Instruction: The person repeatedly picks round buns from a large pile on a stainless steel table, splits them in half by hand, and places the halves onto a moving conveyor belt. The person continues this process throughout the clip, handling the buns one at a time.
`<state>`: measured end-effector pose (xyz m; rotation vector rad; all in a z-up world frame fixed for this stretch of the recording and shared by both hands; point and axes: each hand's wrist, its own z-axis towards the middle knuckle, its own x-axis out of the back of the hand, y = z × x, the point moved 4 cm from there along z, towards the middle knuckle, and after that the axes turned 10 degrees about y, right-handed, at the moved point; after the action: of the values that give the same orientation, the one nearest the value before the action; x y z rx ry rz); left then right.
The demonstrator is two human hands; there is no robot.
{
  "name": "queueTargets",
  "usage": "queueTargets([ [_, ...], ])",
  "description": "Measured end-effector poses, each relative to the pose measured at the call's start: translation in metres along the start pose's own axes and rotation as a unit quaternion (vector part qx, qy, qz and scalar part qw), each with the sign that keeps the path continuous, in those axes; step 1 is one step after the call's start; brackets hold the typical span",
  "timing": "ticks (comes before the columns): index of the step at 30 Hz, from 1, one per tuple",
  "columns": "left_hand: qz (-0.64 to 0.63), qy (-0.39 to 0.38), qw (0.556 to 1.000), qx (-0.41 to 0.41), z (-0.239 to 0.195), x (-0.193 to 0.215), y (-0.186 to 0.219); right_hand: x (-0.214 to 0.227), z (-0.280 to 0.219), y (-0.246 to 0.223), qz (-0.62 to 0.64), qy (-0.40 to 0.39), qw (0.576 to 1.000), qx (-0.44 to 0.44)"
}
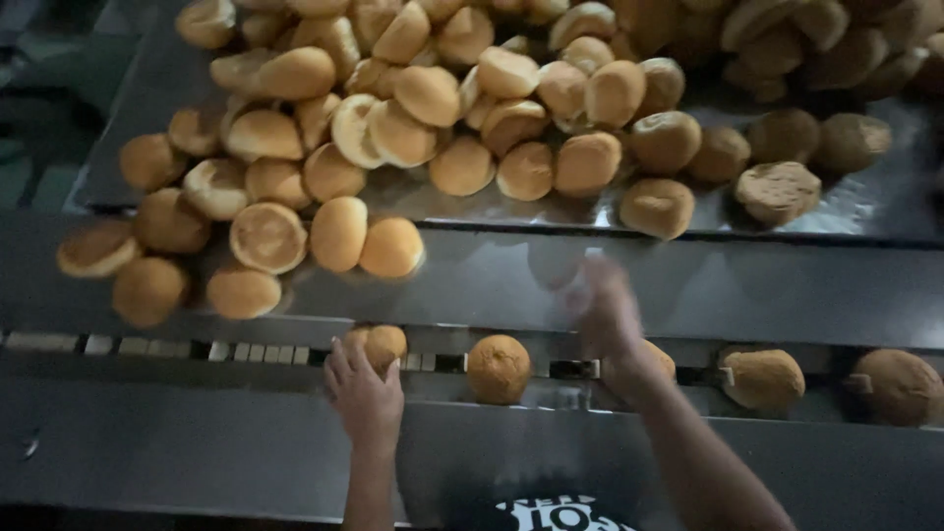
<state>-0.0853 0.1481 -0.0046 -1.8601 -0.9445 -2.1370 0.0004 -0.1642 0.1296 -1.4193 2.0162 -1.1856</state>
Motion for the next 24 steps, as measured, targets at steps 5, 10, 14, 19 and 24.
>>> queueTargets([
  [5, -0.090, 0.086, 0.982, -0.145, 0.017, 0.033, 0.073, 0.080, 0.225, 0.009, -0.331, 0.207, 0.751, 0.532],
  [10, -0.096, 0.070, 0.976, -0.182, 0.082, 0.016, 0.110, 0.068, 0.256, 0.021, -0.492, 0.182, 0.734, 0.431],
  [14, -0.026, 0.044, 0.988, -0.147, 0.116, -0.023, 0.104, 0.047, 0.222, 0.062, -0.461, 0.150, 0.730, 0.481],
  [19, -0.025, 0.021, 0.993, -0.117, 0.092, -0.030, 0.101, 0.044, 0.175, 0.099, -0.394, 0.067, 0.791, 0.463],
  [24, -0.364, 0.033, 0.927, 0.078, 0.025, 0.004, 0.046, 0.048, 0.121, 0.110, -0.154, -0.012, 0.968, 0.196],
])
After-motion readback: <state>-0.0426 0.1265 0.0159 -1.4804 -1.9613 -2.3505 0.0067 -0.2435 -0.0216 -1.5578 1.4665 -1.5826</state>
